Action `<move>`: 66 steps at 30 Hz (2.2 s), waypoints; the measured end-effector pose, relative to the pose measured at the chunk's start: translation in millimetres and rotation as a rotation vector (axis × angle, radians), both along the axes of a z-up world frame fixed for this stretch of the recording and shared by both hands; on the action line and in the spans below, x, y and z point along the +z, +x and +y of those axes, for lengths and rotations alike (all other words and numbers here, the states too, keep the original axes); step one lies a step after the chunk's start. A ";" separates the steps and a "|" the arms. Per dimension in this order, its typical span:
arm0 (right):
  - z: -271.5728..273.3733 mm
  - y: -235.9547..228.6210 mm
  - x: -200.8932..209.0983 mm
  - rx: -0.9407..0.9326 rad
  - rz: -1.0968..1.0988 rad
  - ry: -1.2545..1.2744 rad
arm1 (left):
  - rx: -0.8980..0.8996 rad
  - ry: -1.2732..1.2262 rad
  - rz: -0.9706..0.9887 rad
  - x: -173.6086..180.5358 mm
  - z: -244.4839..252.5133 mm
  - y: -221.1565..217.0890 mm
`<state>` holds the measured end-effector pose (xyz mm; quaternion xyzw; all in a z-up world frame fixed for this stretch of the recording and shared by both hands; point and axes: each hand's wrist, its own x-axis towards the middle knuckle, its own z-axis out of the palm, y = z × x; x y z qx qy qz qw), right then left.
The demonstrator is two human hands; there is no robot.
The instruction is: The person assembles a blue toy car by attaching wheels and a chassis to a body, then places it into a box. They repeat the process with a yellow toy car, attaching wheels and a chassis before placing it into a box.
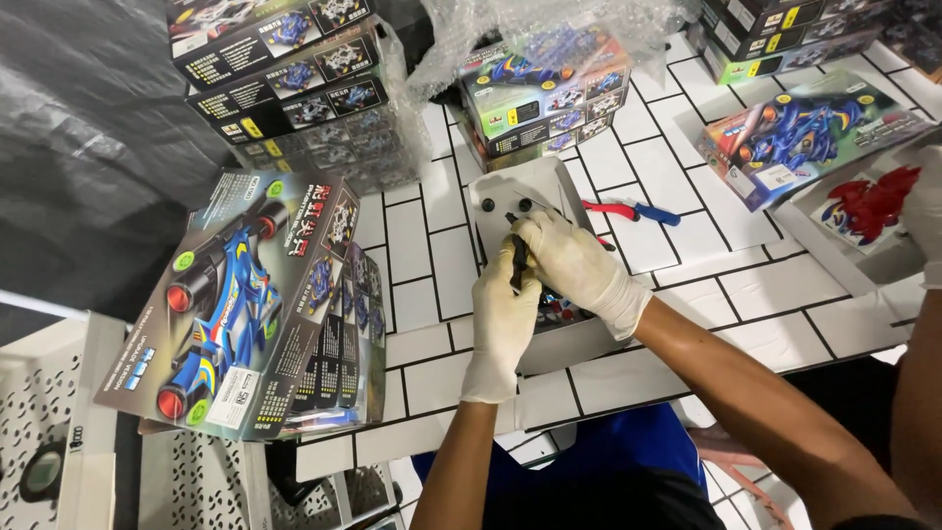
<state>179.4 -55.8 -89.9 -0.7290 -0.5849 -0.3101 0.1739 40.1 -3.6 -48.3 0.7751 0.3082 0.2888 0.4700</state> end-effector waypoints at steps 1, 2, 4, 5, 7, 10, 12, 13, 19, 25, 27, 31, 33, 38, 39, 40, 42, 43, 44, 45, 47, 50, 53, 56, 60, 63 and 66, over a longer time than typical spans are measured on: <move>1.1 1.2 2.0 -0.002 0.003 -0.001 | -0.002 -0.001 0.003 2.7 -0.4 -0.6; 3.3 2.1 4.7 0.078 0.103 0.017 | 0.001 -0.024 -0.012 5.7 -0.2 -1.7; 3.4 1.0 14.4 0.159 0.205 0.035 | 0.005 -0.047 -0.026 10.2 0.6 -4.1; 1.1 -0.7 21.2 0.155 0.176 0.044 | 0.004 -0.052 -0.020 11.2 1.0 -5.2; -4.8 -1.3 28.6 0.149 0.153 0.047 | 0.002 -0.063 -0.008 11.2 0.0 -5.2; -9.8 -1.1 34.9 0.126 0.080 -0.024 | 0.002 -0.088 0.036 7.3 2.5 -4.3; -14.7 -2.5 43.0 0.247 0.157 -0.034 | 0.019 -0.092 0.055 0.7 6.3 -3.4; -18.2 -5.4 52.2 0.248 0.160 -0.035 | 0.021 -0.093 0.058 0.5 8.2 -4.3; -7.8 7.9 24.7 0.283 0.273 -0.009 | 0.017 -0.109 0.087 1.6 6.0 -4.1; -1.2 8.0 12.9 0.186 0.031 0.019 | 0.011 -0.110 0.107 2.6 1.9 -4.7; -1.9 14.2 3.6 0.180 0.001 0.019 | 0.006 -0.098 0.120 -0.2 4.1 -4.0; -6.1 10.2 5.6 0.169 -0.004 0.041 | -0.006 -0.105 0.104 4.9 -0.4 -2.4; -10.0 6.3 11.9 0.110 -0.034 0.061 | 0.007 -0.083 0.102 9.7 -2.0 -1.8; -16.6 -10.4 40.3 0.104 -0.047 0.053 | 0.023 -0.081 0.119 11.1 -1.0 1.1; -16.4 -11.2 40.1 0.089 -0.063 0.045 | 0.031 -0.096 0.116 10.8 -0.6 1.9; -12.9 -7.7 31.9 0.088 -0.063 0.045 | 0.030 -0.096 0.116 12.0 -1.5 1.3; -5.3 -0.6 15.9 0.038 -0.125 0.056 | 0.044 -0.119 0.115 14.9 -2.8 0.0; -5.7 2.7 14.7 0.039 -0.126 0.056 | 0.045 -0.118 0.113 10.9 -0.6 -0.4; -6.7 5.8 13.0 0.097 -0.087 0.032 | 0.049 -0.147 0.109 6.6 1.3 -0.8; -7.8 9.1 11.0 0.156 -0.047 0.007 | 0.053 -0.176 0.104 2.1 3.1 -1.1; -8.3 8.3 10.8 0.154 -0.047 0.005 | 0.043 -0.174 0.108 4.7 1.8 -2.3; -7.7 9.2 9.9 0.138 -0.072 0.002 | 0.028 -0.170 0.116 8.5 -1.8 -2.5; -6.2 13.4 0.2 0.147 -0.060 -0.006 | 0.014 -0.150 0.136 2.3 0.3 -2.7; -11.0 4.7 13.1 0.159 -0.043 -0.019 | 0.004 -0.143 0.151 11.5 -2.1 -3.8; -15.8 -4.7 25.1 0.126 -0.060 -0.025 | 0.019 -0.145 0.132 18.4 0.2 -2.8; -15.7 -8.9 31.4 0.070 -0.098 -0.017 | 0.019 -0.162 0.090 16.7 0.3 0.2; -12.7 5.1 12.3 0.092 -0.065 -0.046 | -0.001 -0.182 0.107 39.3 -14.8 -4.1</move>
